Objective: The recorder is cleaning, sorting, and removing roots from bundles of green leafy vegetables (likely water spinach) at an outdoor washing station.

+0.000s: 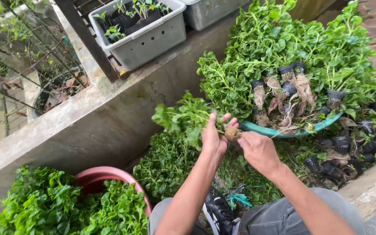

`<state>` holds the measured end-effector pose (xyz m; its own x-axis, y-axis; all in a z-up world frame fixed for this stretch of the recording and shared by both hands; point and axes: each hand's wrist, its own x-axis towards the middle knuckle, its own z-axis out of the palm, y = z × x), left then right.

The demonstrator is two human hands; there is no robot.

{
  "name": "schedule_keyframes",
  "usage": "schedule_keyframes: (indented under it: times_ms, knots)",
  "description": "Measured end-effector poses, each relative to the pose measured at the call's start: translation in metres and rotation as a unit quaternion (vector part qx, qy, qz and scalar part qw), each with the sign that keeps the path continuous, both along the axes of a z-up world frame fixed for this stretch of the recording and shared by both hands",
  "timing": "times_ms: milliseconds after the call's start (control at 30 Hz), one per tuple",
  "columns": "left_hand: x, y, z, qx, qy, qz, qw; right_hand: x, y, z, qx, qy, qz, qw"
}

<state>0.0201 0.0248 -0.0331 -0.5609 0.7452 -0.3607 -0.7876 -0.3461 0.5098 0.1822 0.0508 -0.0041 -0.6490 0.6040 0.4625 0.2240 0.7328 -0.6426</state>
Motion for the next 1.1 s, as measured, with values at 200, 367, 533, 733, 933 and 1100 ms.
schedule_keyframes:
  times_ms: [200,367,533,733,933,1100]
  knots:
    - [-0.049,0.030,-0.125,-0.051,-0.122,0.038,0.990,-0.009,-0.023,-0.021,-0.096,-0.086,0.036,0.991]
    - [-0.159,0.024,-0.187,-0.040,-0.093,0.063,0.993,0.024,-0.054,-0.005,-0.256,-0.136,0.101,0.952]
    - [-0.142,-0.047,-0.035,0.012,0.032,0.033,0.999,0.055,0.015,-0.054,0.220,-0.400,-0.071,0.887]
    - [-0.062,-0.066,0.012,0.065,0.161,-0.138,0.975,0.003,-0.005,0.025,-0.177,-0.015,0.070,0.982]
    - [-0.015,-0.079,0.036,0.082,0.225,-0.249,0.939,-0.029,0.010,-0.027,-0.411,0.016,0.216,0.886]
    - [-0.019,-0.083,0.028,0.007,0.345,-0.233,0.909,-0.017,0.003,0.024,-0.508,0.172,0.214,0.817]
